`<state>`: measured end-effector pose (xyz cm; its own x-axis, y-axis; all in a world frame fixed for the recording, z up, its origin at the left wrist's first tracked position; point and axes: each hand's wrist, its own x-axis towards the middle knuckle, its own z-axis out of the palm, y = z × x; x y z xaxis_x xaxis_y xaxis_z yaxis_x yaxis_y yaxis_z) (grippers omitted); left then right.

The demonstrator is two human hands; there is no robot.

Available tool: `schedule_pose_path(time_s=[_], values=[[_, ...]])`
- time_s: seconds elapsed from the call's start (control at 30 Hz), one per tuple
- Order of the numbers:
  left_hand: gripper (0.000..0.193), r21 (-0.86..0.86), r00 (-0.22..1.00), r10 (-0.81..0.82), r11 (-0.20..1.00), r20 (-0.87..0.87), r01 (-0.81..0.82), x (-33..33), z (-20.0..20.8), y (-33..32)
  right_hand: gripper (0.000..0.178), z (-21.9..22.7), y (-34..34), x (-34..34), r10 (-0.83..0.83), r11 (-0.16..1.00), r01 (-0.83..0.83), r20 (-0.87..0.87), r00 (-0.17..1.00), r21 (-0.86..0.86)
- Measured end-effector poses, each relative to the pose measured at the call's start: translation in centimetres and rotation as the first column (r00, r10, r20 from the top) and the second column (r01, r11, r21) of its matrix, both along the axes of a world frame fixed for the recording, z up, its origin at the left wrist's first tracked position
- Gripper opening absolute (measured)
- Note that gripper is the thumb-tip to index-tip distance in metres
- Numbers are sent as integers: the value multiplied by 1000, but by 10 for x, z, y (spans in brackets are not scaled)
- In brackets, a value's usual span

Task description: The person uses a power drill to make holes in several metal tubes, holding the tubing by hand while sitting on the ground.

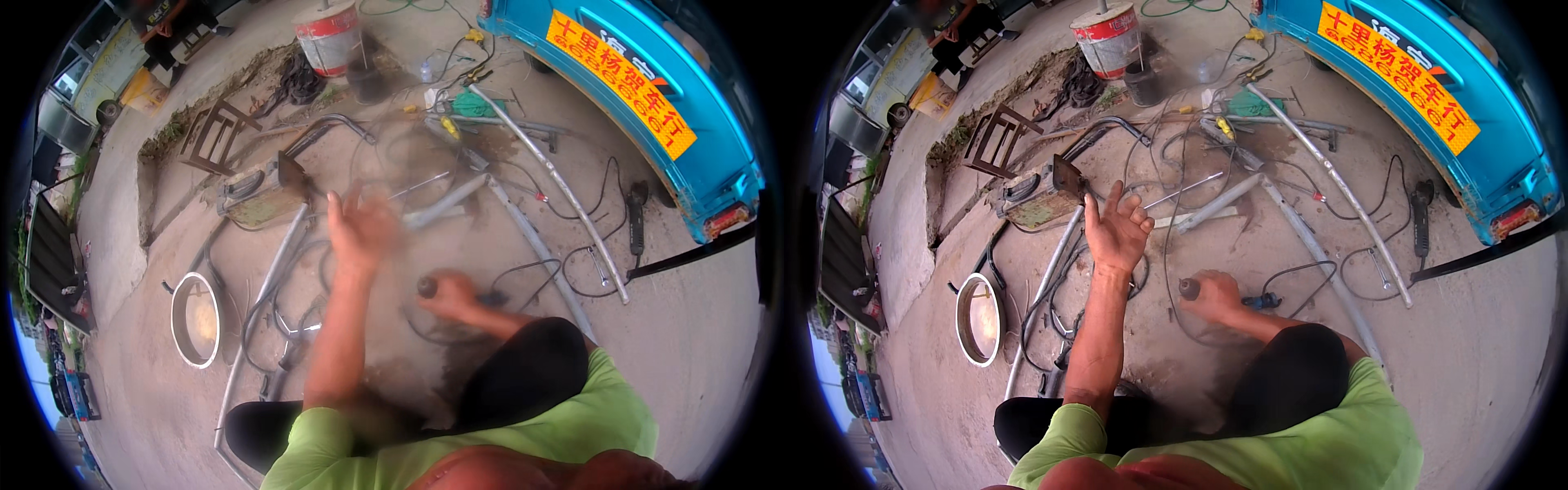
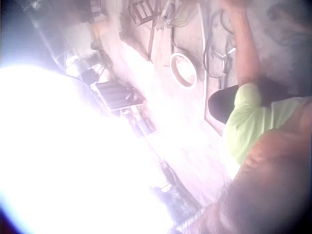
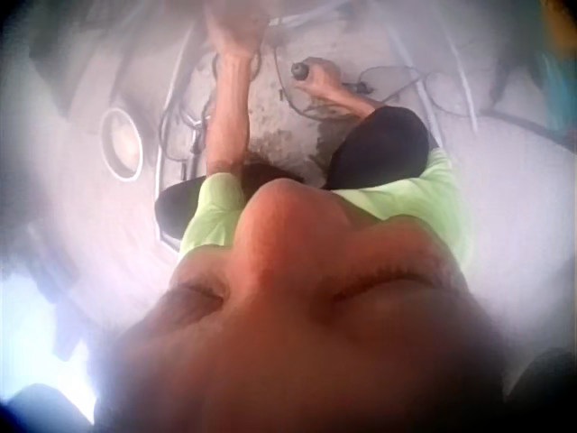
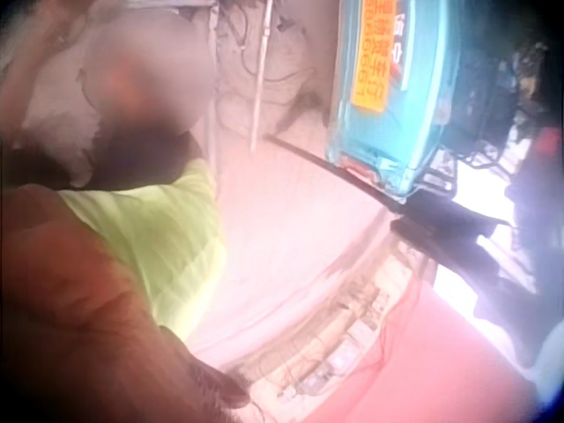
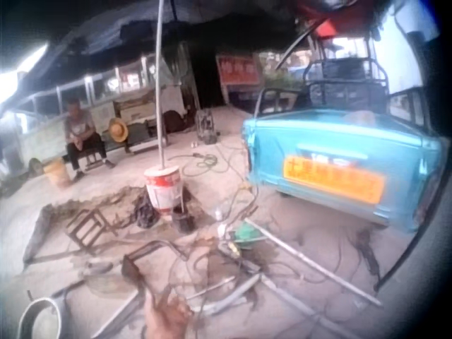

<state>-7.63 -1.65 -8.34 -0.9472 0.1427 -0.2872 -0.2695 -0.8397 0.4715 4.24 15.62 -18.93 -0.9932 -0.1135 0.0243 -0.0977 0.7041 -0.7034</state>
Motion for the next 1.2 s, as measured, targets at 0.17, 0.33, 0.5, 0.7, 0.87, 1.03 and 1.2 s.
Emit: schedule_pose_path(time_s=[0.17,0.33,0.5,0.7,0.87,1.03,1.2], values=[[73,-45,991,-125,991,-38,123,-3,14,30,33,-5,2,-1,33,998,-34,-17,999,-44],[76,57,989,-106,992,-100,112,-7,7,21,32,-14,-2,4,8,998,-11,-56,998,-69],[78,183,993,98,980,-71,-84,-2,28,-3,34,0,-4,5,33,998,-33,-11,999,-61],[78,310,960,247,930,-128,-198,6,25,-37,33,-1,-2,5,34,999,-34,-8,999,-37],[78,407,935,201,911,-291,-70,6,10,-73,35,4,-1,5,32,999,-33,-14,999,-33],[71,397,816,227,918,-531,3,7,42,-100,37,-7,1,4,49,998,-50,-15,999,-44],[66,397,781,291,916,-553,-60,16,67,-108,39,-3,-3,4,34,998,-35,-6,999,-44]])
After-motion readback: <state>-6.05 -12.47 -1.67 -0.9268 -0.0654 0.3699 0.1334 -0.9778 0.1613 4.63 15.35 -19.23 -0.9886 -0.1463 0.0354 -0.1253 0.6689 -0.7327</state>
